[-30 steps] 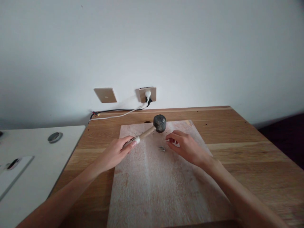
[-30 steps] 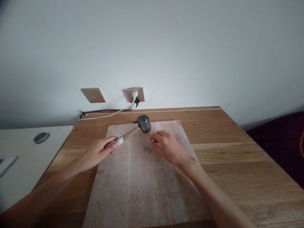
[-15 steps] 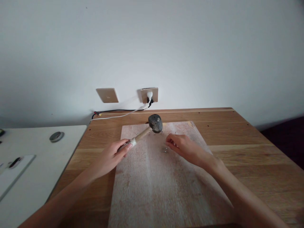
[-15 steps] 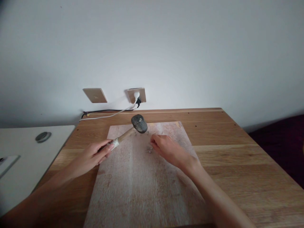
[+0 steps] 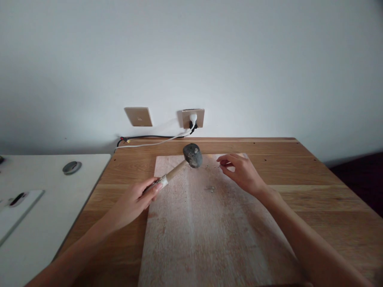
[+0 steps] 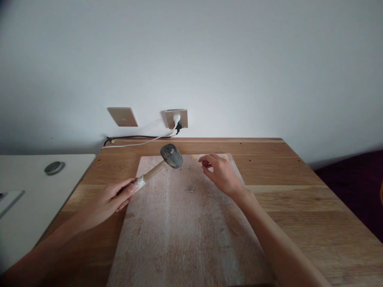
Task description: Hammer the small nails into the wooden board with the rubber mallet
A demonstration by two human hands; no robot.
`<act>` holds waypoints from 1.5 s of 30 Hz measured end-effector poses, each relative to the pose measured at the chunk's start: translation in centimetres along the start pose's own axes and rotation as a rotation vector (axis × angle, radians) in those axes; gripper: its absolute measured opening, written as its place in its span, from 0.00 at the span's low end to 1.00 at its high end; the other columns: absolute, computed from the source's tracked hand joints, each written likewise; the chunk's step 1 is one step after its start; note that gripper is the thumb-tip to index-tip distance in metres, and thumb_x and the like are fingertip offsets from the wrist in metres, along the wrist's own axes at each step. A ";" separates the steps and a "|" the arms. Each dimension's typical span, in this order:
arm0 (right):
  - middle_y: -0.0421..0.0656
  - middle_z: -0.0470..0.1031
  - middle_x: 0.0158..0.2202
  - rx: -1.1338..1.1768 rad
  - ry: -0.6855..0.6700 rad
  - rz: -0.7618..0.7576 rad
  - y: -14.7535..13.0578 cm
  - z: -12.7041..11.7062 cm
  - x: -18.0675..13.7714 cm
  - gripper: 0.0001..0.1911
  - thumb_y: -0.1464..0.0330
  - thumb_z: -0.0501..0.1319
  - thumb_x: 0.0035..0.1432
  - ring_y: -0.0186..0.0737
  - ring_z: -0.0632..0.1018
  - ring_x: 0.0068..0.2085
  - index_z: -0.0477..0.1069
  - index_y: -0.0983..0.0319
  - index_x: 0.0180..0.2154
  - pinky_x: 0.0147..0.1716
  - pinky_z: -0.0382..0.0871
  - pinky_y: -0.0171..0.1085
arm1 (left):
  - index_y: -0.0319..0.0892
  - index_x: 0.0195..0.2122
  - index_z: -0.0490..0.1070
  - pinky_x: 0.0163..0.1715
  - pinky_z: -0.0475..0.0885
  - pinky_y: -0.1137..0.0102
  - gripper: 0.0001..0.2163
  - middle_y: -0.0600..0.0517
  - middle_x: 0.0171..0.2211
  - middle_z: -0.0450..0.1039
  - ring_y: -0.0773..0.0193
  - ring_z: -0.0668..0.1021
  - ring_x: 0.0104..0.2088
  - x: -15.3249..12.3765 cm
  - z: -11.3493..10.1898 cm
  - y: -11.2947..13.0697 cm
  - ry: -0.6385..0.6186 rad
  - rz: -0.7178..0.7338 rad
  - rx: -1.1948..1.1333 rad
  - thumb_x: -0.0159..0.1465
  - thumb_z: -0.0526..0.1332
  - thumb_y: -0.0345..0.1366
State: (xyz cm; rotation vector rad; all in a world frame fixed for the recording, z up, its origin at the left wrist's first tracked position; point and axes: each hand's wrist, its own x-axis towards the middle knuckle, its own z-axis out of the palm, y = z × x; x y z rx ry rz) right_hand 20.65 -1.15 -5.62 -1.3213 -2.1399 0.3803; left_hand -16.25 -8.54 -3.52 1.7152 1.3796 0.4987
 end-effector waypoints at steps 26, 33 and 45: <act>0.44 0.86 0.37 -0.062 -0.007 0.008 0.0 1.7 0.1 0.12 0.72 0.60 0.63 0.42 0.85 0.35 0.77 0.59 0.47 0.39 0.80 0.38 | 0.43 0.34 0.68 0.23 0.60 0.72 0.22 0.58 0.22 0.63 0.69 0.66 0.22 1.2 0.3 2.3 -0.036 0.029 0.012 0.73 0.51 0.56; 0.44 0.86 0.34 -0.070 -0.009 0.082 -0.4 1.6 0.2 0.08 0.72 0.62 0.60 0.43 0.85 0.33 0.76 0.58 0.41 0.35 0.77 0.37 | 0.43 0.34 0.67 0.23 0.60 0.73 0.19 0.57 0.24 0.65 0.68 0.67 0.24 3.3 1.6 4.2 -0.057 0.127 0.026 0.73 0.52 0.52; 0.45 0.85 0.32 -0.052 -0.004 0.126 0.1 1.9 0.4 0.02 0.71 0.65 0.60 0.44 0.85 0.32 0.74 0.58 0.35 0.33 0.74 0.36 | 0.43 0.34 0.67 0.24 0.62 0.73 0.19 0.56 0.25 0.67 0.69 0.67 0.23 4.0 2.2 4.4 -0.067 0.125 0.043 0.73 0.52 0.53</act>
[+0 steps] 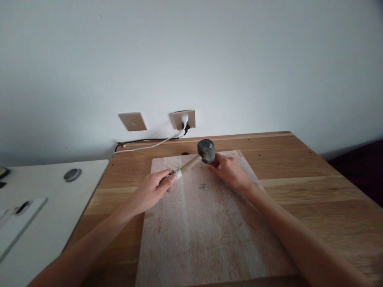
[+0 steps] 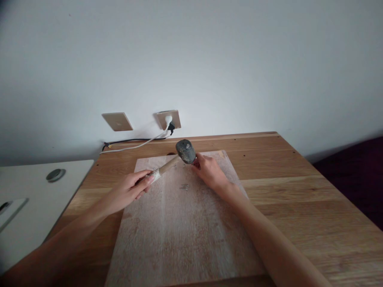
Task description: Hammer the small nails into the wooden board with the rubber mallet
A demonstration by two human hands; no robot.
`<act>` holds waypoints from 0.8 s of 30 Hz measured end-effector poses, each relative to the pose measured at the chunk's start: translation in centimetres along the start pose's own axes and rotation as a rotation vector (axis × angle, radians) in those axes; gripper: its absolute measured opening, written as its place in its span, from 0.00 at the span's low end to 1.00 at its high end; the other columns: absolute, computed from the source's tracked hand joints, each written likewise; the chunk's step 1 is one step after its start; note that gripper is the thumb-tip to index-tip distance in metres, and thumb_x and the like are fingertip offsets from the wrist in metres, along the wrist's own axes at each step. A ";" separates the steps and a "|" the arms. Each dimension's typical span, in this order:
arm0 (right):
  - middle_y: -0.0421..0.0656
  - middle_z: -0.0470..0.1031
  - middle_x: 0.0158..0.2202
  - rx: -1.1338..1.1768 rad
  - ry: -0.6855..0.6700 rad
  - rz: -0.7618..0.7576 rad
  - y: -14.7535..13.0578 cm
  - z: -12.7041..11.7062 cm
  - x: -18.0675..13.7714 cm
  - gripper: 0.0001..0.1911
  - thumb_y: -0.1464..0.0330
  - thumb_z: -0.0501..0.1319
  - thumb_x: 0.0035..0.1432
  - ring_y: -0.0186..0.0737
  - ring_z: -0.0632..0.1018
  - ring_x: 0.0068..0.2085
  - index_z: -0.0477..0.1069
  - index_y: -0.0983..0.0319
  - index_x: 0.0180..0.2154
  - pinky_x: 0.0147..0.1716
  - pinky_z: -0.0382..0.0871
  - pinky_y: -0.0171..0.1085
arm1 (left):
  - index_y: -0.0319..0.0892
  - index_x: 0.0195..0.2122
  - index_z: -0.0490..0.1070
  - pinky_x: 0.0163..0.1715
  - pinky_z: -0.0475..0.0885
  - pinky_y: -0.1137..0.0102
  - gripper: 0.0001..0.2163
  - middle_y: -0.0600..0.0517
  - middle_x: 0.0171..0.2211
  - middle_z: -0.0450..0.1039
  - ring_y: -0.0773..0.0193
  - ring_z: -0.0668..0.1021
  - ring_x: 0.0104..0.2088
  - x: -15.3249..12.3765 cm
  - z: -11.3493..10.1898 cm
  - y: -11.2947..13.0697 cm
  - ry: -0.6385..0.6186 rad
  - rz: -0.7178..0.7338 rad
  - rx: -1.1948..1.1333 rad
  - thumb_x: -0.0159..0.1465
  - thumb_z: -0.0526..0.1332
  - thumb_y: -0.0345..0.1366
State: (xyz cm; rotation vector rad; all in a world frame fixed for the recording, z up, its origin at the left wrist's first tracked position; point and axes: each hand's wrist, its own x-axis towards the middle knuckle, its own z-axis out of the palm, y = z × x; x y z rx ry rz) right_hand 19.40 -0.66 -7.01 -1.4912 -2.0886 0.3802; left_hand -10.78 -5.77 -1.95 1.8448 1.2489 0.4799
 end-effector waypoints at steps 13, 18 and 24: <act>0.47 0.85 0.46 0.056 0.046 -0.027 1.4 -1.1 -1.3 0.27 0.73 0.66 0.56 0.45 0.85 0.40 0.69 0.59 0.58 0.42 0.80 0.43 | 0.44 0.34 0.69 0.25 0.61 0.73 0.19 0.55 0.25 0.68 0.65 0.72 0.26 0.8 0.7 -0.3 0.015 0.017 0.105 0.73 0.52 0.52; 0.46 0.81 0.39 0.048 0.064 -0.065 1.1 -2.1 -2.7 0.12 0.71 0.63 0.61 0.43 0.81 0.35 0.73 0.60 0.48 0.38 0.78 0.42 | 0.43 0.35 0.69 0.25 0.61 0.72 0.19 0.56 0.24 0.67 0.66 0.70 0.25 0.9 1.2 -0.8 0.020 0.006 0.087 0.73 0.51 0.52; 0.44 0.80 0.38 0.051 -0.116 -0.227 -2.4 -2.5 -4.2 0.05 0.71 0.62 0.67 0.40 0.81 0.35 0.77 0.59 0.39 0.38 0.77 0.38 | 0.43 0.34 0.68 0.24 0.61 0.73 0.20 0.56 0.24 0.67 0.67 0.70 0.24 0.7 1.4 -0.9 0.007 0.012 0.076 0.74 0.51 0.53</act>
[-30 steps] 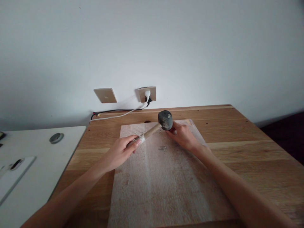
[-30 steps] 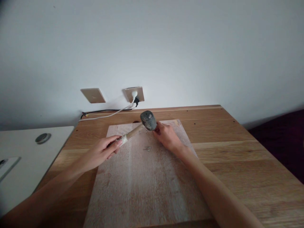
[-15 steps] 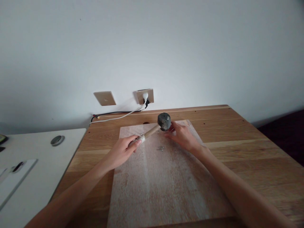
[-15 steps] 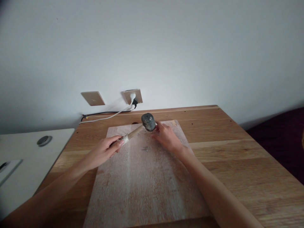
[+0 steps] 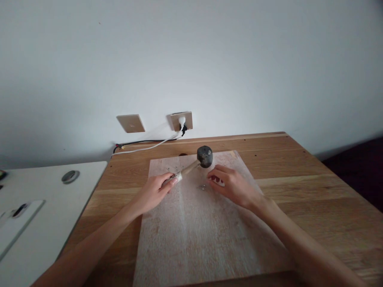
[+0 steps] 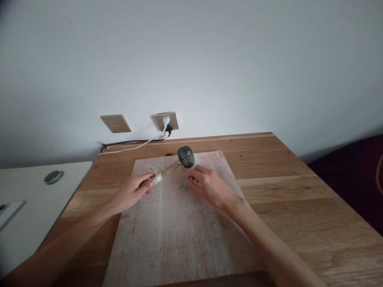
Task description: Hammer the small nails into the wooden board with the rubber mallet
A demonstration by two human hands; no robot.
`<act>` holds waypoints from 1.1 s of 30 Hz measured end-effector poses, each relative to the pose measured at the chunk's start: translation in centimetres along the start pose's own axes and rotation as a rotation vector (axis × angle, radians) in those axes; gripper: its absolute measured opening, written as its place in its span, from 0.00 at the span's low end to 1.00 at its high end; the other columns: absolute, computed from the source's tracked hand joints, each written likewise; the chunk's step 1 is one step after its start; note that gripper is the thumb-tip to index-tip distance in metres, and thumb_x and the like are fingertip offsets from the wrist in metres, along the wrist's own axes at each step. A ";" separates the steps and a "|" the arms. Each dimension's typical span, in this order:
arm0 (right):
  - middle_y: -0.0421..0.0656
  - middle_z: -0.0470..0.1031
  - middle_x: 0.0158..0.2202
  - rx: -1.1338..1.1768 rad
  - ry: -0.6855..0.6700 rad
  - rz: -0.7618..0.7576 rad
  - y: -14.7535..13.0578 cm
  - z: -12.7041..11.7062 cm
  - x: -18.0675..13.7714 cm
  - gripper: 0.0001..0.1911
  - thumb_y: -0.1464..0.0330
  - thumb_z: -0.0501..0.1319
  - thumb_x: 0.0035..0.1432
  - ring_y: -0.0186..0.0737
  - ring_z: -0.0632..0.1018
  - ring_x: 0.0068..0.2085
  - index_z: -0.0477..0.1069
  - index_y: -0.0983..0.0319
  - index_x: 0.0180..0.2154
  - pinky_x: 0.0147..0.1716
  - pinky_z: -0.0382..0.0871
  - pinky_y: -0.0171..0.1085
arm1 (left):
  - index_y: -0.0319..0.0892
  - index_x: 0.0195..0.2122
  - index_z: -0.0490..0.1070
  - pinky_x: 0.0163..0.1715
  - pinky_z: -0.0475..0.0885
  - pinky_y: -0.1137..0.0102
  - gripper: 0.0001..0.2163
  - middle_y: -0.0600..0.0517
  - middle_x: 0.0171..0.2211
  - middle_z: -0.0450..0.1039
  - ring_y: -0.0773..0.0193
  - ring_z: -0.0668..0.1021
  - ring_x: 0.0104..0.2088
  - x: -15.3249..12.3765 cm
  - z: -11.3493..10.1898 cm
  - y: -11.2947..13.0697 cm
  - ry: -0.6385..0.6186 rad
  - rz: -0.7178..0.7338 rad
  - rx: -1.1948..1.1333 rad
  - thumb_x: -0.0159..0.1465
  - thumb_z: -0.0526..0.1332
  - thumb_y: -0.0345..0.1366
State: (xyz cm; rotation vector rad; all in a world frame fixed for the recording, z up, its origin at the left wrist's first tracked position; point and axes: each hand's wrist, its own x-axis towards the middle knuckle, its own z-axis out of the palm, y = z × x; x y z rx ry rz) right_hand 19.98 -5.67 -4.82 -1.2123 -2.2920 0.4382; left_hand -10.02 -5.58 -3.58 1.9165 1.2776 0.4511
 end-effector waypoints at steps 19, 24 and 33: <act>0.48 0.85 0.39 -0.090 0.174 0.131 5.0 -1.6 1.2 0.11 0.72 0.60 0.64 0.46 0.85 0.38 0.83 0.60 0.39 0.43 0.79 0.42 | 0.41 0.40 0.71 0.21 0.61 0.73 0.21 0.56 0.25 0.67 0.69 0.67 0.20 -1.0 -1.0 -1.0 0.069 -0.078 -0.111 0.72 0.52 0.55; 0.50 0.86 0.40 -0.112 0.152 0.093 4.9 -0.8 1.6 0.13 0.74 0.60 0.63 0.48 0.85 0.39 0.85 0.61 0.39 0.45 0.79 0.44 | 0.42 0.36 0.69 0.22 0.61 0.74 0.21 0.58 0.23 0.65 0.70 0.66 0.20 -1.3 -1.0 -0.9 0.057 -0.071 -0.110 0.72 0.52 0.56; 0.48 0.87 0.41 -0.110 0.196 0.091 5.6 -0.1 1.6 0.13 0.72 0.60 0.65 0.47 0.86 0.39 0.85 0.60 0.41 0.43 0.79 0.41 | 0.41 0.40 0.72 0.23 0.62 0.73 0.21 0.58 0.23 0.65 0.68 0.67 0.21 -1.4 -1.4 -1.0 0.050 -0.086 -0.069 0.71 0.52 0.55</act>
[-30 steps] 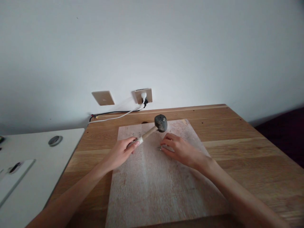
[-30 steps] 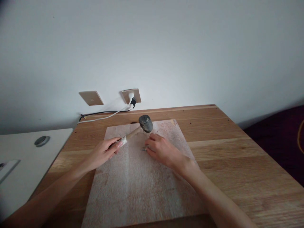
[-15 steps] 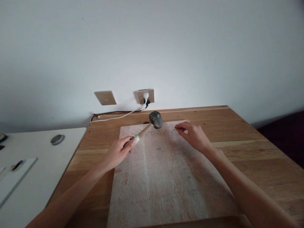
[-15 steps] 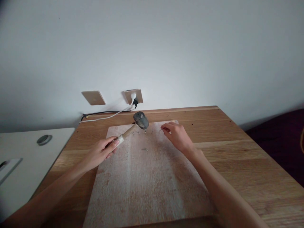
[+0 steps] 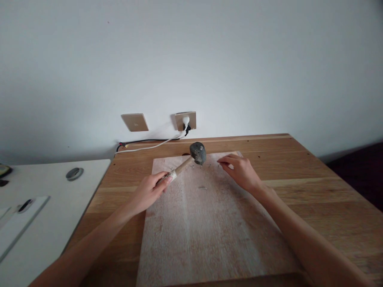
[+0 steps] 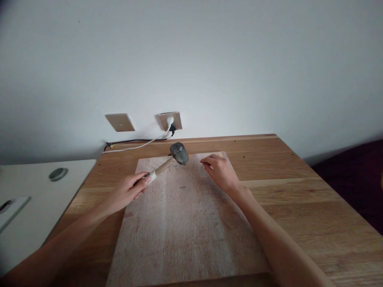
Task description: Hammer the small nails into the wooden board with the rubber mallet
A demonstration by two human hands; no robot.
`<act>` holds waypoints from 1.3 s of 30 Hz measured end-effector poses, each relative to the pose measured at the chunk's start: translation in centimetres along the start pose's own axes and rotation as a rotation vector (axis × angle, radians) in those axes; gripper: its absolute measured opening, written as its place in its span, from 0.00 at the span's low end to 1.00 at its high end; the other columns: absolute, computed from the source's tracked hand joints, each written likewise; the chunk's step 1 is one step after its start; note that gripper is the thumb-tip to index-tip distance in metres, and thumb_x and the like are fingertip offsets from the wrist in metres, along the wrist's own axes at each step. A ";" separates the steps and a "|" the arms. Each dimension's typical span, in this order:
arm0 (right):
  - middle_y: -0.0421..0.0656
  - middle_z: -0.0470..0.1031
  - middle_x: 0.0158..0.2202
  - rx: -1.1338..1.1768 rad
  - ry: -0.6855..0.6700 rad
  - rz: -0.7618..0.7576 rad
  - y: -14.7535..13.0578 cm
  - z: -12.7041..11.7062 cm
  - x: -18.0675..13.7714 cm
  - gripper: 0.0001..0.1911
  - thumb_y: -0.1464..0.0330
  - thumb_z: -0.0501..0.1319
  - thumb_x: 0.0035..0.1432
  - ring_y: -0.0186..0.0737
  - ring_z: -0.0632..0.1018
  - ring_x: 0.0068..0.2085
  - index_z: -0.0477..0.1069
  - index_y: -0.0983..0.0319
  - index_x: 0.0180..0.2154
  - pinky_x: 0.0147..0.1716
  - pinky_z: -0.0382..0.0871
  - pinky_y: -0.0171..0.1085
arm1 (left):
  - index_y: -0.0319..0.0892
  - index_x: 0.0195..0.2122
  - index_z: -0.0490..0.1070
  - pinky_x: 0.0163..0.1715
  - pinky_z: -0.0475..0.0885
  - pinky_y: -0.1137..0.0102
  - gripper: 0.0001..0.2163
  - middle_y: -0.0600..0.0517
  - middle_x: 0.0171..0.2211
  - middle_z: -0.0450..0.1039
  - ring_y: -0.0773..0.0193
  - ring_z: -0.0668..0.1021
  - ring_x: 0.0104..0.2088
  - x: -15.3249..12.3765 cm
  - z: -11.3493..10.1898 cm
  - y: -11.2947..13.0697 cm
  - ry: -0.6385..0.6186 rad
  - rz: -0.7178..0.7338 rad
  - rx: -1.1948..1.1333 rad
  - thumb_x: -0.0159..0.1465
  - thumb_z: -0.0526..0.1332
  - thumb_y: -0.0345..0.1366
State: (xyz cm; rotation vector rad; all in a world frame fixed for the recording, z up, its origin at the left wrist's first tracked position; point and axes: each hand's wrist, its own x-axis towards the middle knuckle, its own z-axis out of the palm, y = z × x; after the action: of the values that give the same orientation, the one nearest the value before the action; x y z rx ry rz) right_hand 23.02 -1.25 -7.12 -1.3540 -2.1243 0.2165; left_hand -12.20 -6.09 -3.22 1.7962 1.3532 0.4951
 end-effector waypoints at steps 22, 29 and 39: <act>0.45 0.85 0.34 0.012 -0.022 0.146 -0.5 0.8 0.3 0.16 0.72 0.63 0.60 0.44 0.84 0.34 0.78 0.62 0.50 0.41 0.79 0.41 | 0.43 0.36 0.70 0.23 0.62 0.73 0.19 0.56 0.24 0.68 0.67 0.70 0.23 1.3 0.3 1.9 -0.014 0.077 0.049 0.72 0.52 0.52; 0.45 0.84 0.35 0.044 -0.002 0.183 -0.5 1.2 0.3 0.17 0.67 0.67 0.61 0.45 0.83 0.34 0.75 0.61 0.51 0.39 0.79 0.43 | 0.43 0.33 0.67 0.24 0.62 0.74 0.17 0.56 0.25 0.69 0.68 0.70 0.23 2.2 0.9 2.9 -0.034 0.118 0.033 0.73 0.52 0.50; 0.53 0.78 0.52 0.082 0.068 0.202 0.3 -0.6 -1.1 0.34 0.61 0.69 0.55 0.49 0.83 0.39 0.66 0.61 0.62 0.40 0.81 0.50 | 0.43 0.35 0.69 0.24 0.60 0.73 0.18 0.56 0.25 0.69 0.69 0.70 0.23 3.5 1.6 3.0 -0.070 0.156 0.064 0.74 0.52 0.49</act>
State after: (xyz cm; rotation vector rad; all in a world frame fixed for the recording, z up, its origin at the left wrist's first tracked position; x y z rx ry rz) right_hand 23.89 -2.21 -7.19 -1.5056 -1.9025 0.3309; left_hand -7.98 -3.74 -2.37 1.9635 1.1996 0.4715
